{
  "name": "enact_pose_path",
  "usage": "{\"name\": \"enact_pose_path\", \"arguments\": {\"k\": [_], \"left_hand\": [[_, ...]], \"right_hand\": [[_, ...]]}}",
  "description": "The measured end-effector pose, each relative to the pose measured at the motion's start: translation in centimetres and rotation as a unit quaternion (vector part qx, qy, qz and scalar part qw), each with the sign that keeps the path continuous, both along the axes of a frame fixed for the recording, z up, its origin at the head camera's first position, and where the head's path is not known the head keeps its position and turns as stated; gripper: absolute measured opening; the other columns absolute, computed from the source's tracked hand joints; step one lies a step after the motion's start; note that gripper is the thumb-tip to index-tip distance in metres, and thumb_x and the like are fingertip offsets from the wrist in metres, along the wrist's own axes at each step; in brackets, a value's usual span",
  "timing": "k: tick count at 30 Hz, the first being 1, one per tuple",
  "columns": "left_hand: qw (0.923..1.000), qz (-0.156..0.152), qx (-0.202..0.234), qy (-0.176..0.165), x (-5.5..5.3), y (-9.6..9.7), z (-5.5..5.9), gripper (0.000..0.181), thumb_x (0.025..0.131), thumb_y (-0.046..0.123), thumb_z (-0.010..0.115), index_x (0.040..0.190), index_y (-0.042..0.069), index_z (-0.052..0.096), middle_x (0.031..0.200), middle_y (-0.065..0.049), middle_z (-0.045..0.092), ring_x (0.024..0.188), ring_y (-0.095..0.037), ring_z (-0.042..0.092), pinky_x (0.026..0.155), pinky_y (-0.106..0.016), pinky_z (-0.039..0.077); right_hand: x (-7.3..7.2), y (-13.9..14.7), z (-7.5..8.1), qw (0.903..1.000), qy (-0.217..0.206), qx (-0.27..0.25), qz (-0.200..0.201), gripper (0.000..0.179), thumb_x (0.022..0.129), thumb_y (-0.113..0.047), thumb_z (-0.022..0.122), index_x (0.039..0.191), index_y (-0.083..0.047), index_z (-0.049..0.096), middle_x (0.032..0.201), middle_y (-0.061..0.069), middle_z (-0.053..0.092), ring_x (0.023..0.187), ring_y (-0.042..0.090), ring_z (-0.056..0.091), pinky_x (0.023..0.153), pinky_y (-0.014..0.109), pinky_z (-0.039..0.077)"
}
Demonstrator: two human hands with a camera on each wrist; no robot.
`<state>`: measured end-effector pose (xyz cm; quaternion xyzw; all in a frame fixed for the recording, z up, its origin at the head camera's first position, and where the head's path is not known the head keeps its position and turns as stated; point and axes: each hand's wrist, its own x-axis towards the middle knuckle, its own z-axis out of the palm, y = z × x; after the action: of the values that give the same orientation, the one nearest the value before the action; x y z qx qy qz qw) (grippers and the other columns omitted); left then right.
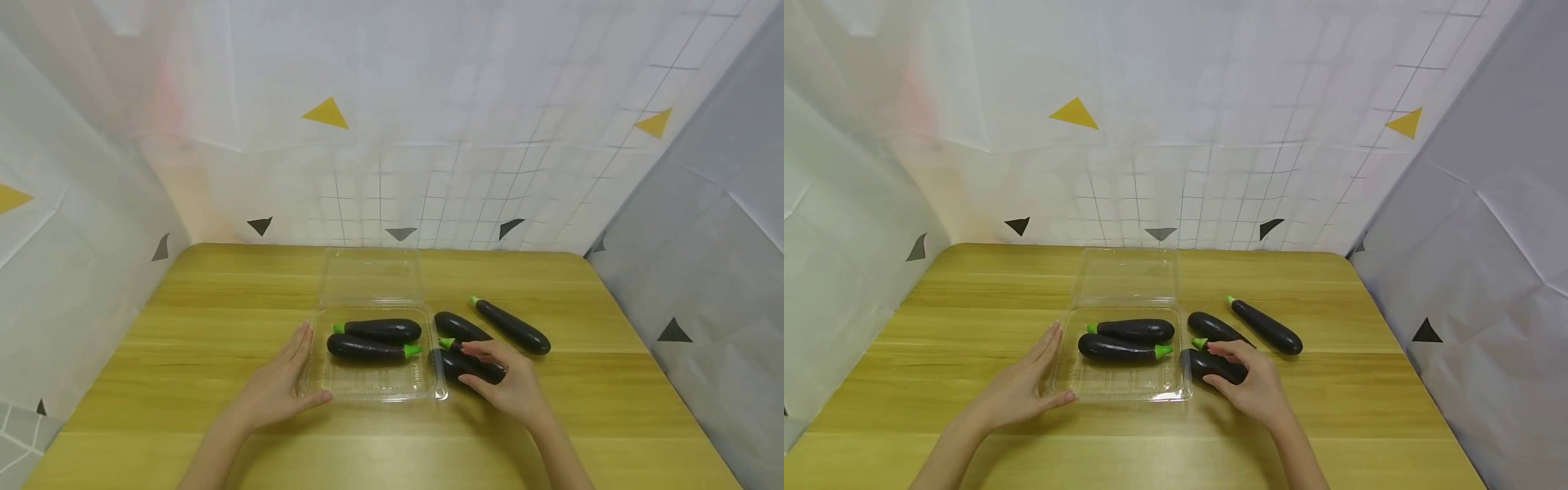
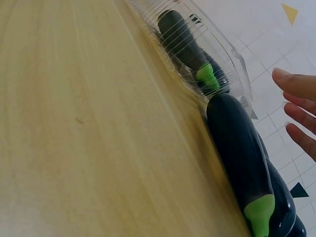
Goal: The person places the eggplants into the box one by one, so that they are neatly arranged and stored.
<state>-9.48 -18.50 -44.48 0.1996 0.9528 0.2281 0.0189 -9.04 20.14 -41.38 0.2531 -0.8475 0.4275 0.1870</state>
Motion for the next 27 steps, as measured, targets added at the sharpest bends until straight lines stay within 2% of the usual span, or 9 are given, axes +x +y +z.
{"name": "enact_pose_path", "arguments": {"k": [7,10,19,23,27], "left_hand": [[1.0,0.003,0.002,-0.002,0.0,0.0,0.1,0.109,0.081,0.065,0.063,0.155,0.006,0.007,0.16,-0.014,0.005,0.142,-0.035,0.019,0.103,-0.055,0.038],[1.0,0.004,0.003,-0.002,0.1,0.0,0.1,0.109,0.081,0.065,0.063,0.155,0.007,0.007,0.16,-0.014,0.005,0.142,-0.035,0.019,0.103,-0.055,0.038],[1.0,0.005,0.001,-0.001,0.0,0.1,0.0,0.109,0.081,0.065,0.062,0.155,0.007,0.007,0.16,-0.014,0.005,0.142,-0.035,0.02,0.102,-0.055,0.039],[1.0,0.004,0.002,-0.002,0.0,0.0,-0.1,0.109,0.081,0.065,0.062,0.155,0.007,0.007,0.16,-0.014,0.005,0.142,-0.035,0.019,0.103,-0.055,0.038],[1.0,0.002,0.002,-0.002,0.1,0.0,-0.1,0.109,0.082,0.065,0.062,0.155,0.007,0.007,0.16,-0.013,0.004,0.142,-0.035,0.019,0.102,-0.054,0.04]], "right_hand": [[-0.9,1.2,-3.2,0.9996,0.009,0.021,-0.017,0.056,0.06,0.003,0.089,0.111,-0.006,0.068,0.101,0.004,0.071,0.092,0.019,0.066,0.076,0.031,0.057],[-1.1,1.7,-4.1,0.9995,0.01,0.027,-0.016,0.055,0.061,-0.001,0.089,0.112,-0.007,0.068,0.102,0.002,0.071,0.093,0.017,0.066,0.075,0.034,0.057],[-1.1,1.9,-4.9,0.9983,0.007,0.046,-0.035,0.055,0.06,0.0,0.09,0.11,-0.007,0.069,0.103,-0.001,0.071,0.092,0.016,0.067,0.076,0.026,0.056],[-1.1,2.0,-5.3,0.9942,0.036,0.086,-0.054,0.054,0.058,-0.004,0.091,0.108,-0.01,0.07,0.102,-0.005,0.071,0.092,0.016,0.067,0.082,0.017,0.051],[-1.1,1.9,-5.5,0.9853,0.067,0.141,-0.07,0.052,0.058,-0.012,0.092,0.106,-0.013,0.071,0.102,-0.006,0.07,0.094,0.016,0.068,0.084,0.024,0.052]]}}
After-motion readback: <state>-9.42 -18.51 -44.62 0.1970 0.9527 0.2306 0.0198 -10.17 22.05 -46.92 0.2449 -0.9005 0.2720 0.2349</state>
